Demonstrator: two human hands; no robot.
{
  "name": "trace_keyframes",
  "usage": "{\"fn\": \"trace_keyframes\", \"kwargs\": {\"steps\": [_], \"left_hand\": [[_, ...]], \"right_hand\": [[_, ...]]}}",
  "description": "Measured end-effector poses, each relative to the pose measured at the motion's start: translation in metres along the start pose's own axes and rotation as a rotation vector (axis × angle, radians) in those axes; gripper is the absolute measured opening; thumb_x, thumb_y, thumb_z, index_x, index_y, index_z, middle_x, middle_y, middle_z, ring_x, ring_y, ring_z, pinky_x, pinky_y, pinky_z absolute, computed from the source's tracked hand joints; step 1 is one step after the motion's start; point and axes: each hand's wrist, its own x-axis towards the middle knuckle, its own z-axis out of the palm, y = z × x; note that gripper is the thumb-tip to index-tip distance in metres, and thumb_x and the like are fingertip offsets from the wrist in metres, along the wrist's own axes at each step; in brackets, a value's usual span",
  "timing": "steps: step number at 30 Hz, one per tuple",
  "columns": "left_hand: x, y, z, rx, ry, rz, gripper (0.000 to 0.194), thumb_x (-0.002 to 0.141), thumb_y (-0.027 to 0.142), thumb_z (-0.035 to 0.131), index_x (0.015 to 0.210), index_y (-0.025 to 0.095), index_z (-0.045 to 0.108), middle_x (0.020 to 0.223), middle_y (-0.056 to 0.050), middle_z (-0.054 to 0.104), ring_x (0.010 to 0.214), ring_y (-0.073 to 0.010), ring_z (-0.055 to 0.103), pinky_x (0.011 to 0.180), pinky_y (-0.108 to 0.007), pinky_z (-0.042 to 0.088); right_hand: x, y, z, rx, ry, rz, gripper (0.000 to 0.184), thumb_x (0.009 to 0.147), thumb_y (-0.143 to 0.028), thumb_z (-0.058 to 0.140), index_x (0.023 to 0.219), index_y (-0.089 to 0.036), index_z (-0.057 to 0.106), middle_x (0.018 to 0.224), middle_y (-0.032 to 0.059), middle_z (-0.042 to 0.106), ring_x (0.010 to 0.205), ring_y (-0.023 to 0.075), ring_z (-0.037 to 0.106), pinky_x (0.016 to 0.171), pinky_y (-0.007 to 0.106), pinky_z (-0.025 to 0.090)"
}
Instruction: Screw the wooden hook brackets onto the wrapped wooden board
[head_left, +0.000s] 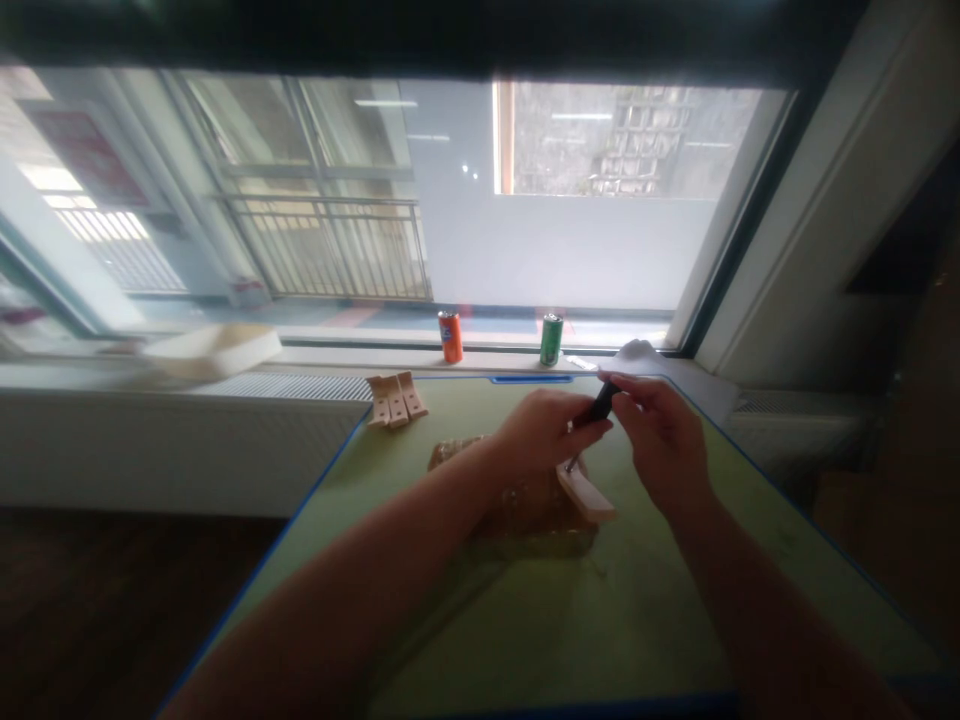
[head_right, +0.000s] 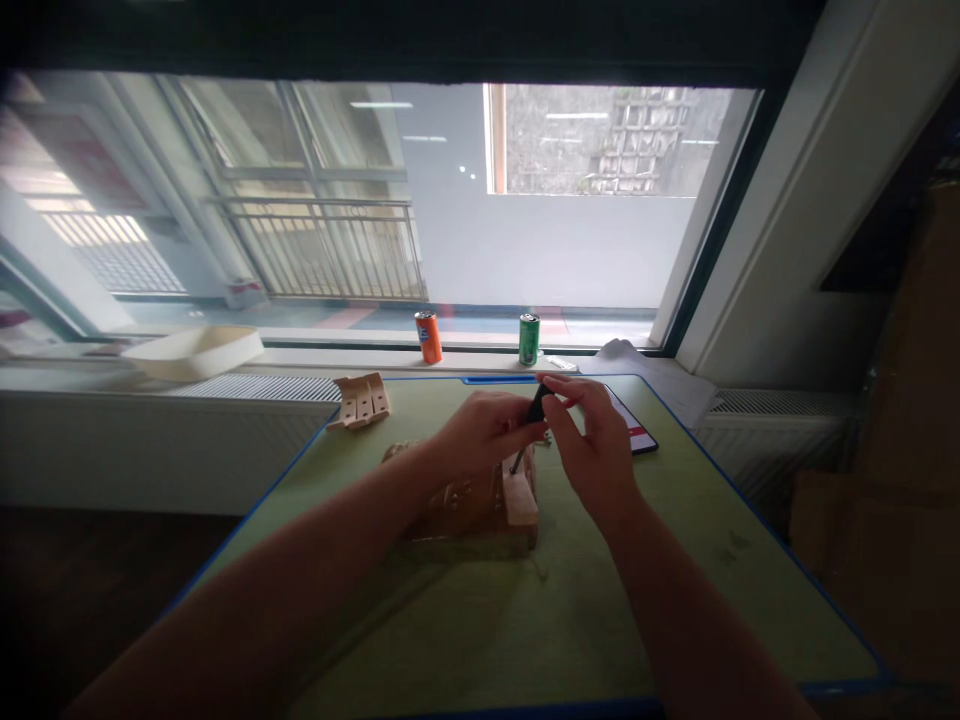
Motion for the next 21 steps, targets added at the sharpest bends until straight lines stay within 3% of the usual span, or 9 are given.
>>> {"fn": "trace_keyframes", "kwargs": {"steps": [4, 9, 12, 15, 18, 21], "left_hand": [[-0.0013, 0.0007, -0.0012, 0.045, -0.025, 0.030, 0.025, 0.083, 0.033, 0.046, 0.073, 0.014, 0.059, 0.058, 0.001, 0.056, 0.052, -0.0073, 0.046, 0.052, -0.020, 0.034], [-0.0024, -0.0041, -0.0003, 0.073, 0.094, 0.019, 0.030, 0.075, 0.045, 0.057, 0.073, 0.016, 0.063, 0.061, 0.000, 0.060, 0.056, -0.0089, 0.051, 0.055, -0.020, 0.037], [-0.0026, -0.0059, 0.0009, 0.115, 0.072, 0.074, 0.031, 0.079, 0.042, 0.051, 0.066, 0.016, 0.062, 0.057, -0.001, 0.058, 0.055, -0.0090, 0.051, 0.055, -0.021, 0.037], [-0.0025, -0.0047, 0.0016, 0.173, 0.020, 0.114, 0.030, 0.081, 0.037, 0.048, 0.064, 0.015, 0.059, 0.055, -0.001, 0.054, 0.054, -0.0092, 0.049, 0.054, -0.021, 0.035], [-0.0021, -0.0033, 0.0010, 0.196, -0.002, 0.092, 0.029, 0.080, 0.035, 0.047, 0.060, 0.015, 0.055, 0.053, 0.001, 0.052, 0.050, -0.0079, 0.044, 0.051, -0.022, 0.032], [-0.0023, -0.0041, 0.0000, 0.169, -0.016, 0.056, 0.031, 0.081, 0.033, 0.046, 0.058, 0.014, 0.051, 0.049, 0.003, 0.048, 0.046, -0.0062, 0.038, 0.048, -0.021, 0.029]], "right_hand": [[0.0025, -0.0025, -0.0063, -0.038, -0.047, 0.083, 0.020, 0.079, -0.024, 0.057, 0.099, -0.023, 0.061, 0.102, 0.0044, 0.064, 0.093, 0.0187, 0.058, 0.083, 0.040, 0.044], [0.0028, -0.0039, -0.0055, -0.205, 0.018, 0.104, 0.022, 0.074, -0.031, 0.062, 0.093, -0.021, 0.063, 0.087, 0.0025, 0.065, 0.071, 0.0154, 0.056, 0.070, 0.035, 0.046], [0.0013, -0.0044, -0.0022, -0.375, 0.134, 0.016, 0.022, 0.068, -0.034, 0.067, 0.085, -0.020, 0.064, 0.080, 0.0019, 0.062, 0.067, 0.0154, 0.052, 0.062, 0.033, 0.045], [0.0001, -0.0047, -0.0005, -0.433, 0.191, -0.169, 0.021, 0.065, -0.029, 0.070, 0.082, -0.021, 0.062, 0.082, 0.0028, 0.061, 0.074, 0.0179, 0.053, 0.065, 0.034, 0.045], [0.0003, -0.0048, -0.0021, -0.353, 0.115, -0.271, 0.019, 0.073, -0.023, 0.063, 0.092, -0.022, 0.062, 0.092, 0.0046, 0.062, 0.086, 0.0198, 0.055, 0.072, 0.036, 0.046], [0.0017, -0.0031, -0.0050, -0.201, -0.038, -0.169, 0.025, 0.079, -0.019, 0.055, 0.103, -0.023, 0.058, 0.107, 0.0058, 0.061, 0.093, 0.0189, 0.056, 0.076, 0.037, 0.047]]}}
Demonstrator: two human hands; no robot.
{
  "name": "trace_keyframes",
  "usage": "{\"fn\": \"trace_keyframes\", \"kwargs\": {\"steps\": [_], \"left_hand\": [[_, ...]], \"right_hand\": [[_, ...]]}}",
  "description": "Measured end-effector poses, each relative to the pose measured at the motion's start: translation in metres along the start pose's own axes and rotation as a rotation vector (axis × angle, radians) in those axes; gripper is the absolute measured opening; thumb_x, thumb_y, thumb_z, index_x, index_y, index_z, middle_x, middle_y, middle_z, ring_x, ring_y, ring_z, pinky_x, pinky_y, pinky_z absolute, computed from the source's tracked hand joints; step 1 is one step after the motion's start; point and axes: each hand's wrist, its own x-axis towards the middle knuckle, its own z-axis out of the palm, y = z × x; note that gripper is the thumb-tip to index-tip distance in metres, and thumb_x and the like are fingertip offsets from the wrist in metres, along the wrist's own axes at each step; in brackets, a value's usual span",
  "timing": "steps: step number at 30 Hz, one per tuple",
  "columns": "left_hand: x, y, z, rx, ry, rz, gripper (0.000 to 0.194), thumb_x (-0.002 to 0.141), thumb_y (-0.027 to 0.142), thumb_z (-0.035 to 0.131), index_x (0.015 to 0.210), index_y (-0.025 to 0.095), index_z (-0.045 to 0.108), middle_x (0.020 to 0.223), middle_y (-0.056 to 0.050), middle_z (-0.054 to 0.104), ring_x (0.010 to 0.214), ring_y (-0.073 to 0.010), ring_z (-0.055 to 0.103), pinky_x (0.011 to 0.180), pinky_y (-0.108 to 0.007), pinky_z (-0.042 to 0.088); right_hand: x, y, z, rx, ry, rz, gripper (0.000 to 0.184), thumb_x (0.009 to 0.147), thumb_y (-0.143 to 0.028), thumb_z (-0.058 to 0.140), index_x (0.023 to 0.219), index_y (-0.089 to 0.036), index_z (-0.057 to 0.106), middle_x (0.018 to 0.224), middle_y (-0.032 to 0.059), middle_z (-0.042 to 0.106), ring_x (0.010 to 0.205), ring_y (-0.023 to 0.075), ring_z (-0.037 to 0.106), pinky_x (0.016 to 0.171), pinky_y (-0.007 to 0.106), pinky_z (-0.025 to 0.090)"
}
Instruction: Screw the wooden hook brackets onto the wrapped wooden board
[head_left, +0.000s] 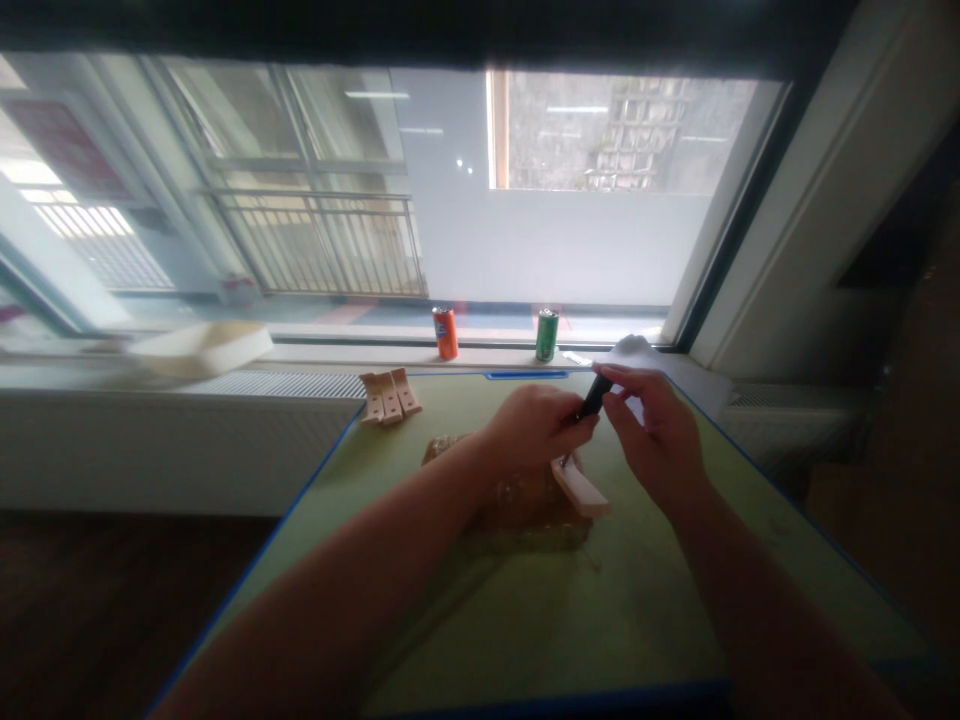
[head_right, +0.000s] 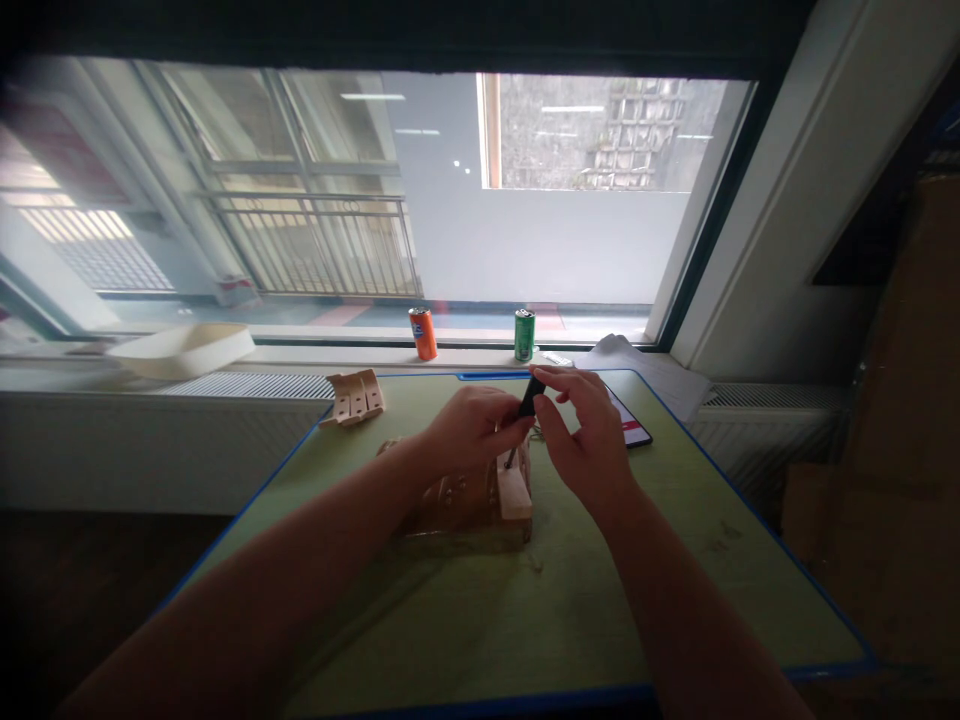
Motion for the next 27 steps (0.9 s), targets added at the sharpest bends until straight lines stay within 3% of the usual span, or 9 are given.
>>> {"fn": "trace_keyframes", "kwargs": {"steps": [5, 10, 13, 16, 18, 23, 27], "left_hand": [[-0.001, -0.002, 0.001, -0.080, 0.032, -0.042, 0.030, 0.079, 0.039, 0.051, 0.063, 0.014, 0.058, 0.052, 0.002, 0.052, 0.048, -0.0065, 0.043, 0.051, -0.020, 0.032], [0.002, 0.000, -0.003, -0.082, -0.055, 0.027, 0.034, 0.081, 0.041, 0.048, 0.065, 0.014, 0.061, 0.053, 0.001, 0.054, 0.050, -0.0073, 0.047, 0.052, -0.020, 0.035], [0.003, 0.000, -0.005, -0.130, -0.112, 0.025, 0.035, 0.084, 0.037, 0.045, 0.062, 0.013, 0.060, 0.050, 0.001, 0.053, 0.048, -0.0064, 0.045, 0.050, -0.019, 0.034], [0.001, -0.002, -0.004, -0.273, -0.149, -0.027, 0.033, 0.084, 0.034, 0.044, 0.064, 0.012, 0.059, 0.052, 0.002, 0.056, 0.046, -0.0053, 0.046, 0.048, -0.018, 0.033], [0.000, -0.003, -0.002, -0.347, -0.157, -0.054, 0.028, 0.082, 0.031, 0.046, 0.066, 0.012, 0.059, 0.055, 0.002, 0.058, 0.048, -0.0053, 0.047, 0.048, -0.017, 0.034], [-0.003, -0.001, 0.004, -0.301, -0.034, -0.079, 0.025, 0.071, 0.036, 0.059, 0.062, 0.013, 0.059, 0.049, 0.004, 0.051, 0.047, -0.0054, 0.044, 0.049, -0.017, 0.034], [-0.001, -0.001, 0.002, -0.334, -0.018, -0.115, 0.024, 0.073, 0.034, 0.058, 0.064, 0.012, 0.061, 0.053, 0.003, 0.053, 0.051, -0.0056, 0.044, 0.051, -0.018, 0.036]], "right_hand": [[0.000, 0.008, 0.003, 0.142, 0.008, 0.189, 0.018, 0.076, -0.023, 0.061, 0.093, -0.021, 0.058, 0.092, 0.0028, 0.063, 0.077, 0.0149, 0.057, 0.071, 0.034, 0.048], [-0.002, 0.011, 0.007, -0.083, 0.163, 0.031, 0.019, 0.064, -0.023, 0.072, 0.077, -0.020, 0.058, 0.082, 0.0009, 0.060, 0.059, 0.0116, 0.048, 0.055, 0.030, 0.043], [-0.002, 0.009, 0.004, -0.089, 0.127, -0.052, 0.018, 0.067, -0.020, 0.068, 0.082, -0.021, 0.059, 0.091, 0.0033, 0.061, 0.066, 0.0136, 0.052, 0.056, 0.030, 0.043], [0.000, 0.006, 0.000, 0.054, -0.018, 0.018, 0.018, 0.074, -0.018, 0.060, 0.091, -0.022, 0.058, 0.103, 0.0053, 0.060, 0.081, 0.0161, 0.056, 0.066, 0.034, 0.047], [0.001, 0.004, 0.000, 0.128, -0.079, 0.094, 0.016, 0.076, -0.017, 0.059, 0.091, -0.022, 0.057, 0.099, 0.0044, 0.060, 0.084, 0.0163, 0.057, 0.071, 0.035, 0.048], [-0.003, 0.001, 0.011, 0.166, 0.035, 0.150, 0.014, 0.071, -0.021, 0.065, 0.083, -0.022, 0.059, 0.091, 0.0021, 0.057, 0.076, 0.0145, 0.058, 0.065, 0.031, 0.050], [-0.007, -0.004, 0.014, 0.039, 0.089, 0.056, 0.019, 0.073, -0.022, 0.064, 0.092, -0.023, 0.063, 0.092, 0.0033, 0.059, 0.073, 0.0146, 0.057, 0.065, 0.032, 0.050]]}}
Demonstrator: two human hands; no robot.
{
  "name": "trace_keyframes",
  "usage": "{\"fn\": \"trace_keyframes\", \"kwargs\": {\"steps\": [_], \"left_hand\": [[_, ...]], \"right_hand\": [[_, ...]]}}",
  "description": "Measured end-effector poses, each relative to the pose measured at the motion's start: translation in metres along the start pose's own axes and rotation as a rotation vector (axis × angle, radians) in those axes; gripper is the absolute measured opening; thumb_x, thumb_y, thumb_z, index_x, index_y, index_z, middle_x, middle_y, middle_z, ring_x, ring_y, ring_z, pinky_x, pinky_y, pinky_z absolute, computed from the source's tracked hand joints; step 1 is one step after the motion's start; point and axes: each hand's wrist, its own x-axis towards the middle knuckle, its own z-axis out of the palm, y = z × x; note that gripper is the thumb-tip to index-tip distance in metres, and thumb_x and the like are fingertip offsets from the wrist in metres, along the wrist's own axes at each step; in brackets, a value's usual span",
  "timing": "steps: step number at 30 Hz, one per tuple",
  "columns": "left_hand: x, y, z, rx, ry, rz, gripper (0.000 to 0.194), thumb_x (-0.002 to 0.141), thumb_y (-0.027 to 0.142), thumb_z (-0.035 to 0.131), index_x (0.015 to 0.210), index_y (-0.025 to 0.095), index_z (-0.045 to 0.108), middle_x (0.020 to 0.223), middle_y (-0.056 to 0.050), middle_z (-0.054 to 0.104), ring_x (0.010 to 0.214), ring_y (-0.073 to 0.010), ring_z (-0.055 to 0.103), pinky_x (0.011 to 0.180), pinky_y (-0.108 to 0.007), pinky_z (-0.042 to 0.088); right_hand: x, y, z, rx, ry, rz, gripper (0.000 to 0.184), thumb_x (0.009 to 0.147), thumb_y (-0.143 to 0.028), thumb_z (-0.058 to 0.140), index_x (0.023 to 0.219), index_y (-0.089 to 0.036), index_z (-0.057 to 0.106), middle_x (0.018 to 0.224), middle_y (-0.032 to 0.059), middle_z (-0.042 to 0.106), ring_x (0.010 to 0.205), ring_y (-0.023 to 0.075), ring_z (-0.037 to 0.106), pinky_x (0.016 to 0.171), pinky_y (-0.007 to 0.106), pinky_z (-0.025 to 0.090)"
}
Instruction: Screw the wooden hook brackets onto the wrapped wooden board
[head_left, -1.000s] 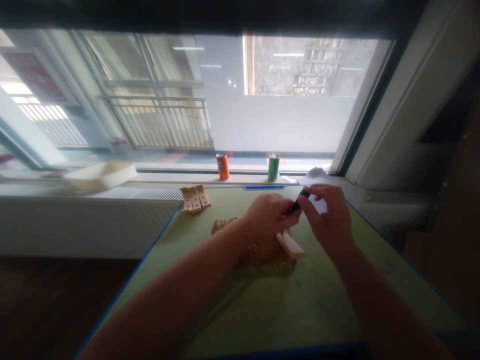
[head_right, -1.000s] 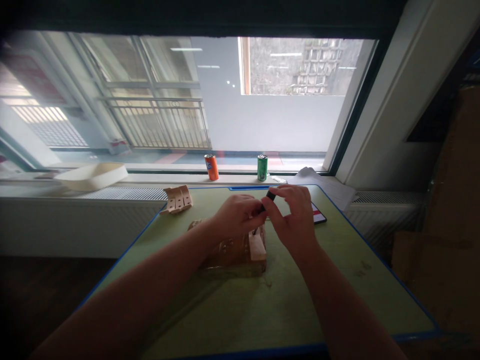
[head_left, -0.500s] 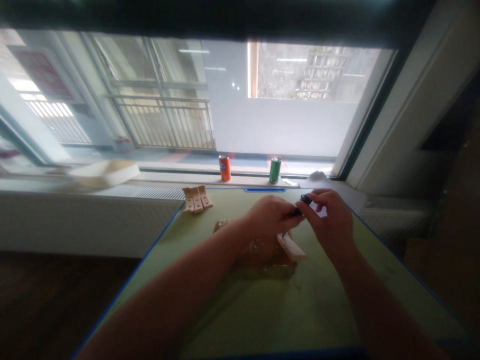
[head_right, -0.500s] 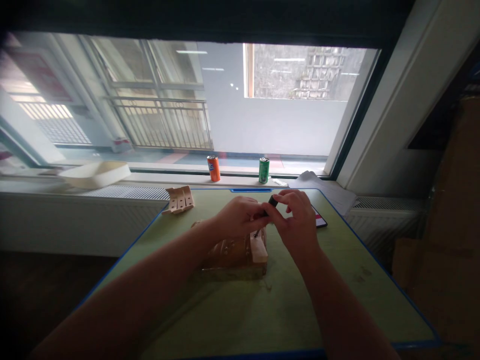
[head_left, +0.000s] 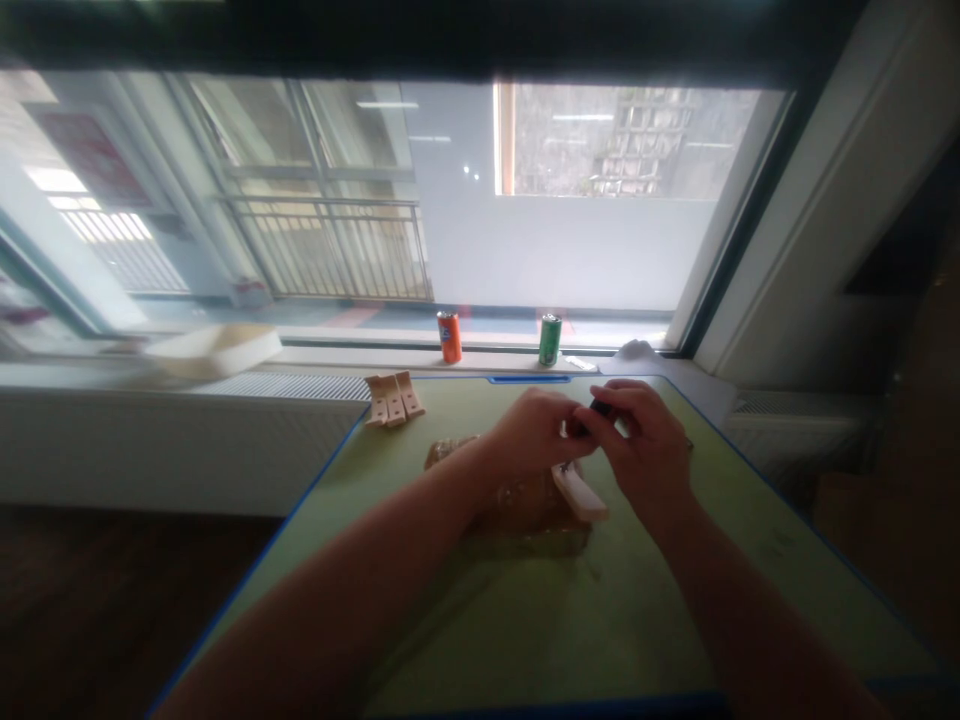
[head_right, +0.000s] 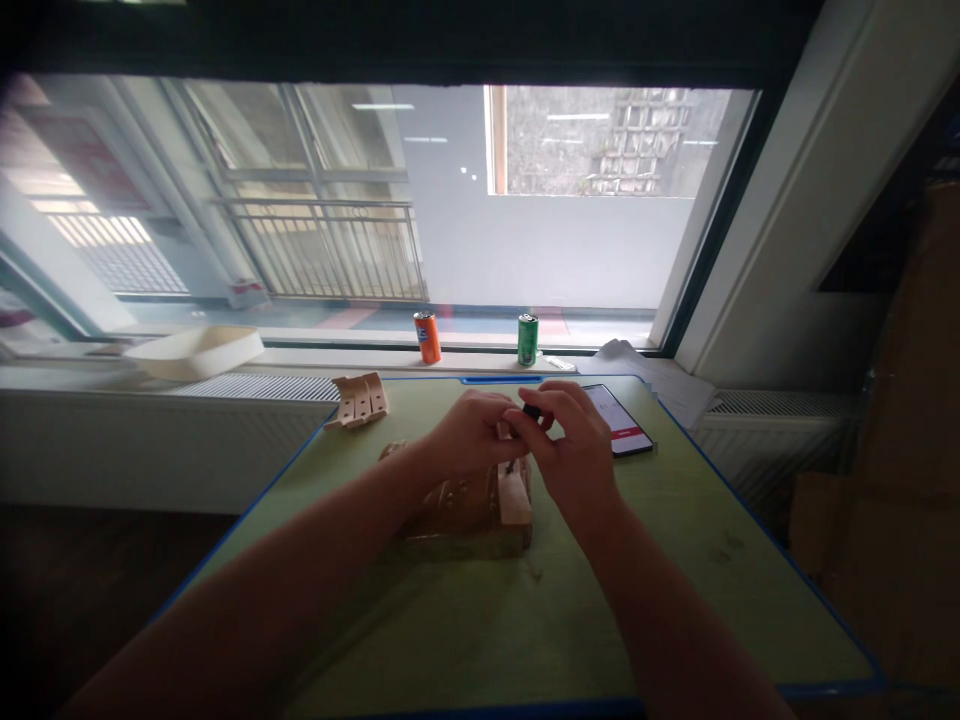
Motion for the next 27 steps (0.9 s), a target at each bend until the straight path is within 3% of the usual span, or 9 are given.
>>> {"fn": "trace_keyframes", "kwargs": {"steps": [3, 6, 11, 14, 16, 20, 23, 27], "left_hand": [[0.0023, -0.0003, -0.0031, -0.133, -0.111, -0.035, 0.025, 0.078, 0.035, 0.055, 0.074, 0.011, 0.063, 0.059, 0.002, 0.056, 0.054, -0.0063, 0.047, 0.053, -0.018, 0.038], [0.0039, -0.0011, -0.0045, -0.272, -0.193, -0.034, 0.026, 0.081, 0.034, 0.051, 0.083, 0.011, 0.063, 0.067, 0.000, 0.059, 0.059, -0.0077, 0.050, 0.057, -0.019, 0.042], [0.0019, -0.0019, -0.0018, -0.267, -0.094, -0.046, 0.027, 0.075, 0.035, 0.059, 0.088, 0.012, 0.062, 0.069, 0.000, 0.058, 0.060, -0.0078, 0.050, 0.056, -0.019, 0.042], [0.0004, -0.0026, -0.0023, -0.236, -0.076, -0.102, 0.024, 0.073, 0.036, 0.061, 0.076, 0.012, 0.061, 0.060, 0.002, 0.053, 0.056, -0.0071, 0.047, 0.053, -0.018, 0.040], [0.0003, -0.0038, -0.0042, -0.357, -0.171, -0.119, 0.020, 0.077, 0.032, 0.057, 0.078, 0.013, 0.061, 0.062, 0.002, 0.053, 0.058, -0.0076, 0.049, 0.054, -0.019, 0.041], [0.0025, -0.0083, -0.0072, -0.705, -0.330, -0.157, 0.021, 0.077, 0.024, 0.058, 0.095, 0.013, 0.059, 0.079, -0.004, 0.060, 0.067, -0.0103, 0.054, 0.061, -0.023, 0.046], [0.0035, -0.0099, -0.0078, -0.751, -0.250, -0.197, 0.028, 0.072, 0.025, 0.064, 0.096, 0.013, 0.058, 0.083, -0.006, 0.060, 0.070, -0.0111, 0.054, 0.062, -0.023, 0.046], [0.0024, -0.0076, -0.0110, -0.498, -0.142, -0.167, 0.029, 0.065, 0.032, 0.069, 0.083, 0.012, 0.061, 0.066, 0.001, 0.055, 0.060, -0.0078, 0.049, 0.055, -0.020, 0.042]], "right_hand": [[0.0023, -0.0021, -0.0042, -0.039, -0.026, -0.066, 0.022, 0.078, -0.021, 0.057, 0.098, -0.024, 0.065, 0.100, 0.0049, 0.062, 0.088, 0.0178, 0.058, 0.078, 0.036, 0.049], [0.0057, -0.0013, -0.0076, 0.024, -0.093, -0.012, 0.024, 0.081, -0.020, 0.052, 0.102, -0.024, 0.064, 0.103, 0.0037, 0.064, 0.096, 0.0185, 0.058, 0.084, 0.037, 0.047], [0.0067, -0.0008, -0.0083, -0.019, -0.117, 0.085, 0.016, 0.080, -0.024, 0.057, 0.094, -0.024, 0.064, 0.088, 0.0016, 0.061, 0.077, 0.0144, 0.058, 0.068, 0.029, 0.049], [0.0035, -0.0024, -0.0073, -0.194, -0.068, 0.010, 0.017, 0.078, -0.028, 0.059, 0.093, -0.025, 0.066, 0.076, 0.0009, 0.055, 0.066, 0.0131, 0.051, 0.061, 0.028, 0.046], [0.0006, -0.0033, -0.0060, -0.277, -0.045, -0.063, 0.022, 0.079, -0.028, 0.059, 0.100, -0.024, 0.065, 0.076, 0.0021, 0.052, 0.067, 0.0141, 0.050, 0.063, 0.030, 0.046], [-0.0011, -0.0037, -0.0044, -0.263, -0.137, -0.188, 0.041, 0.084, -0.021, 0.048, 0.124, -0.023, 0.050, 0.101, 0.0085, 0.054, 0.093, 0.0199, 0.051, 0.083, 0.039, 0.043], [0.0017, -0.0034, -0.0056, -0.198, -0.178, -0.197, 0.040, 0.085, -0.018, 0.045, 0.125, -0.027, 0.049, 0.107, 0.0057, 0.056, 0.098, 0.0190, 0.050, 0.087, 0.038, 0.042], [0.0044, -0.0066, -0.0081, -0.251, -0.134, -0.075, 0.027, 0.080, -0.027, 0.057, 0.106, -0.025, 0.062, 0.082, 0.0025, 0.057, 0.078, 0.0165, 0.053, 0.072, 0.033, 0.046]]}}
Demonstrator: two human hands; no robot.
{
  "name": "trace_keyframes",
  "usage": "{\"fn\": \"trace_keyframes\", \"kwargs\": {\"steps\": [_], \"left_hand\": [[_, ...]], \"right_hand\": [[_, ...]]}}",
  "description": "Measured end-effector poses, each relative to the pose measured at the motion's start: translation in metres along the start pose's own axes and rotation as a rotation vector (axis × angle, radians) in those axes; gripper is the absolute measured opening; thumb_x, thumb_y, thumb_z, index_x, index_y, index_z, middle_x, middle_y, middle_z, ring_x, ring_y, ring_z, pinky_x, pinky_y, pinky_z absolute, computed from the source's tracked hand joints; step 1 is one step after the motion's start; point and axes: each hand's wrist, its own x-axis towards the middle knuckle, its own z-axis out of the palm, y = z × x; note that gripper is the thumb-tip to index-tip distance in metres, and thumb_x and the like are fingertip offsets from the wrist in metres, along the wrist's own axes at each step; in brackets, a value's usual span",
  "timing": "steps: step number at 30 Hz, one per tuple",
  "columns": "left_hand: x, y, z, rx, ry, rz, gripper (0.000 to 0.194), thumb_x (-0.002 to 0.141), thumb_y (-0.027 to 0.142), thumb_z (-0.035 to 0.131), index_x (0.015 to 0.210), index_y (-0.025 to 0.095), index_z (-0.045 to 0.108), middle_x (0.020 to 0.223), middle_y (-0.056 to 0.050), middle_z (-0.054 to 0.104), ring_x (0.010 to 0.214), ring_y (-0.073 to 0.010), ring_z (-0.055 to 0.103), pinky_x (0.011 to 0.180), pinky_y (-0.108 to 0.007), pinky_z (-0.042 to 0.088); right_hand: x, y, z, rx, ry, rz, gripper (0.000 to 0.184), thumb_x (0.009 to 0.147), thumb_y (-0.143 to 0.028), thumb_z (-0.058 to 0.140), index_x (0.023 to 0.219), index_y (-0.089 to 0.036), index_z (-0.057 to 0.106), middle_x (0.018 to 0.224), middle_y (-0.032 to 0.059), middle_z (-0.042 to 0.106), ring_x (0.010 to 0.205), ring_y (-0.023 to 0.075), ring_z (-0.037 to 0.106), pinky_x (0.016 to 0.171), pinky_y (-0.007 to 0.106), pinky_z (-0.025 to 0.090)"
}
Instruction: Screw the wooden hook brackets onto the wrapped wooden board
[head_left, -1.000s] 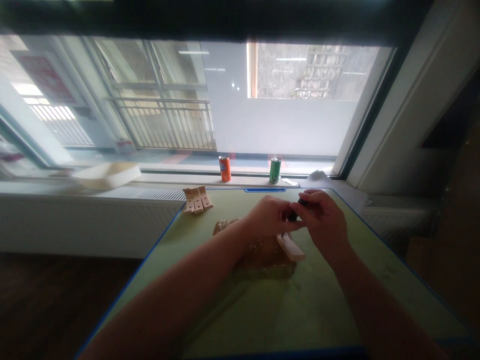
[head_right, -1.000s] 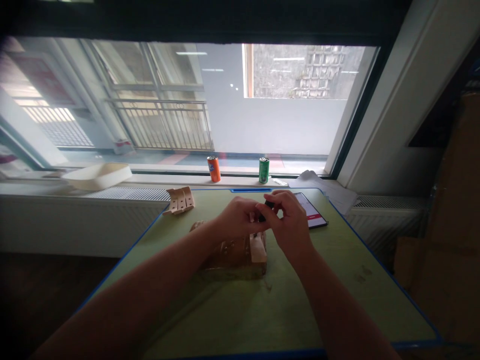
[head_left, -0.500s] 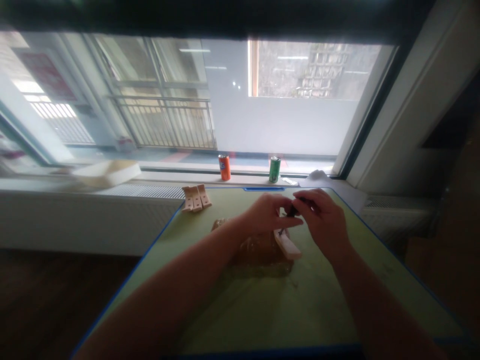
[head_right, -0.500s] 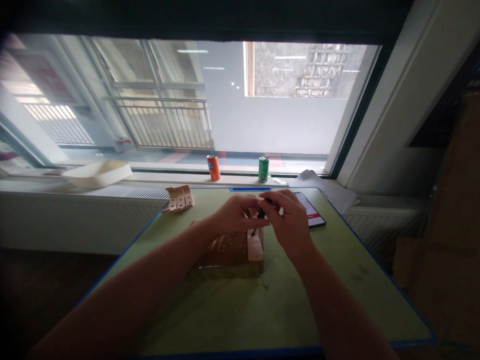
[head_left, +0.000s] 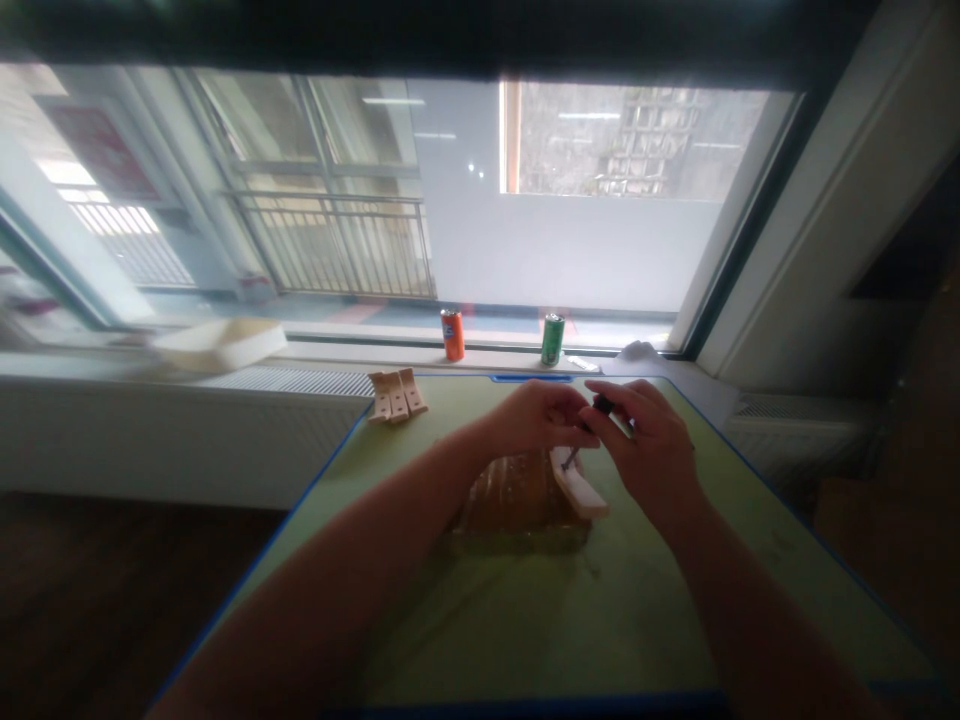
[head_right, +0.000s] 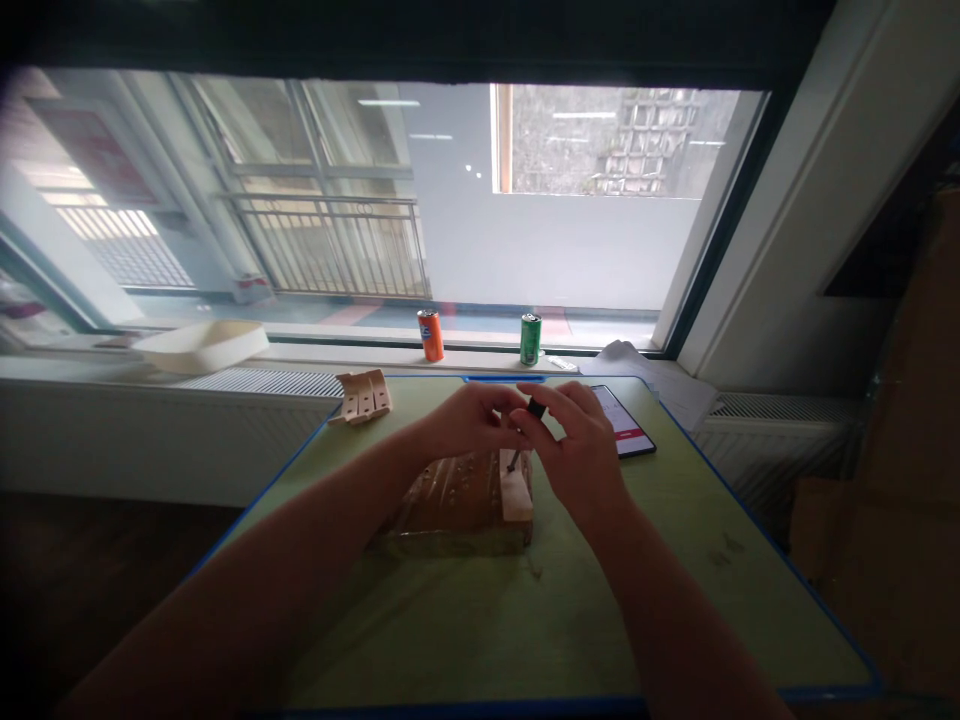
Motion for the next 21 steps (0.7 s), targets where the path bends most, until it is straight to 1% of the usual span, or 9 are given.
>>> {"fn": "trace_keyframes", "kwargs": {"steps": [4, 6, 8, 10, 13, 14, 16, 18, 21], "left_hand": [[-0.001, 0.003, -0.001, 0.216, -0.034, 0.076, 0.023, 0.071, 0.035, 0.063, 0.071, 0.012, 0.063, 0.058, 0.003, 0.052, 0.054, -0.0061, 0.046, 0.050, -0.018, 0.037], [-0.001, 0.003, 0.000, 0.245, -0.076, 0.086, 0.022, 0.073, 0.034, 0.060, 0.077, 0.013, 0.065, 0.058, 0.003, 0.054, 0.053, -0.0060, 0.047, 0.049, -0.018, 0.037], [-0.001, 0.004, -0.001, 0.271, -0.045, 0.078, 0.023, 0.074, 0.035, 0.059, 0.082, 0.015, 0.067, 0.059, 0.003, 0.057, 0.053, -0.0062, 0.049, 0.049, -0.018, 0.038], [-0.001, 0.007, -0.003, 0.284, 0.137, 0.080, 0.024, 0.075, 0.037, 0.058, 0.080, 0.016, 0.068, 0.061, 0.001, 0.060, 0.054, -0.0068, 0.051, 0.051, -0.020, 0.040], [-0.001, 0.015, -0.015, 0.236, 0.619, 0.102, 0.032, 0.082, 0.040, 0.050, 0.065, 0.016, 0.063, 0.052, 0.002, 0.056, 0.049, -0.0061, 0.050, 0.051, -0.021, 0.041], [-0.002, 0.019, -0.020, 0.214, 0.769, 0.108, 0.036, 0.084, 0.041, 0.046, 0.061, 0.016, 0.060, 0.048, 0.002, 0.052, 0.046, -0.0056, 0.047, 0.050, -0.021, 0.040], [-0.003, 0.025, -0.032, 0.206, 0.965, 0.103, 0.041, 0.087, 0.042, 0.038, 0.060, 0.017, 0.056, 0.045, 0.003, 0.047, 0.042, -0.0052, 0.043, 0.046, -0.021, 0.037], [-0.006, 0.029, -0.043, 0.294, 0.987, 0.064, 0.041, 0.086, 0.044, 0.038, 0.062, 0.016, 0.057, 0.049, 0.002, 0.051, 0.046, -0.0061, 0.046, 0.049, -0.022, 0.038], [-0.023, 0.029, -0.053, 0.570, 0.876, -0.115, 0.039, 0.079, 0.049, 0.047, 0.069, 0.015, 0.062, 0.059, -0.001, 0.060, 0.054, -0.0099, 0.053, 0.055, -0.025, 0.040]], "right_hand": [[0.000, -0.004, 0.000, -0.025, 0.075, -0.001, 0.019, 0.075, -0.030, 0.063, 0.091, -0.021, 0.065, 0.074, 0.0019, 0.054, 0.070, 0.0151, 0.051, 0.066, 0.030, 0.045], [0.000, -0.002, 0.002, 0.037, 0.079, -0.003, 0.016, 0.075, -0.029, 0.062, 0.088, -0.021, 0.064, 0.079, 0.0025, 0.057, 0.073, 0.0152, 0.053, 0.068, 0.031, 0.045], [0.001, 0.005, 0.007, 0.181, 0.080, 0.092, 0.014, 0.078, -0.030, 0.058, 0.089, -0.022, 0.061, 0.080, 0.0020, 0.060, 0.073, 0.0146, 0.055, 0.067, 0.031, 0.046], [0.002, 0.018, 0.014, 0.415, 0.155, 0.267, 0.014, 0.082, -0.032, 0.051, 0.090, -0.022, 0.056, 0.072, -0.0003, 0.058, 0.066, 0.0127, 0.055, 0.062, 0.029, 0.046], [0.003, 0.044, 0.025, 0.687, 0.338, 0.506, 0.018, 0.085, -0.040, 0.042, 0.092, -0.024, 0.046, 0.064, -0.0052, 0.050, 0.054, 0.0095, 0.052, 0.054, 0.025, 0.046], [0.002, 0.052, 0.028, 0.640, 0.291, 0.573, 0.020, 0.085, -0.042, 0.040, 0.094, -0.024, 0.045, 0.064, -0.0053, 0.048, 0.051, 0.0090, 0.051, 0.050, 0.024, 0.044], [-0.002, 0.064, 0.033, 0.463, 0.053, 0.639, 0.026, 0.084, -0.045, 0.039, 0.094, -0.023, 0.047, 0.064, -0.0042, 0.048, 0.045, 0.0089, 0.047, 0.042, 0.022, 0.039], [-0.009, 0.071, 0.038, 0.366, -0.111, 0.638, 0.028, 0.079, -0.044, 0.047, 0.088, -0.019, 0.055, 0.057, -0.0033, 0.049, 0.041, 0.0099, 0.044, 0.040, 0.024, 0.038], [-0.021, 0.075, 0.044, 0.151, -0.299, 0.590, 0.033, 0.072, -0.038, 0.058, 0.098, -0.017, 0.059, 0.065, 0.0026, 0.058, 0.055, 0.0156, 0.054, 0.054, 0.031, 0.044]]}}
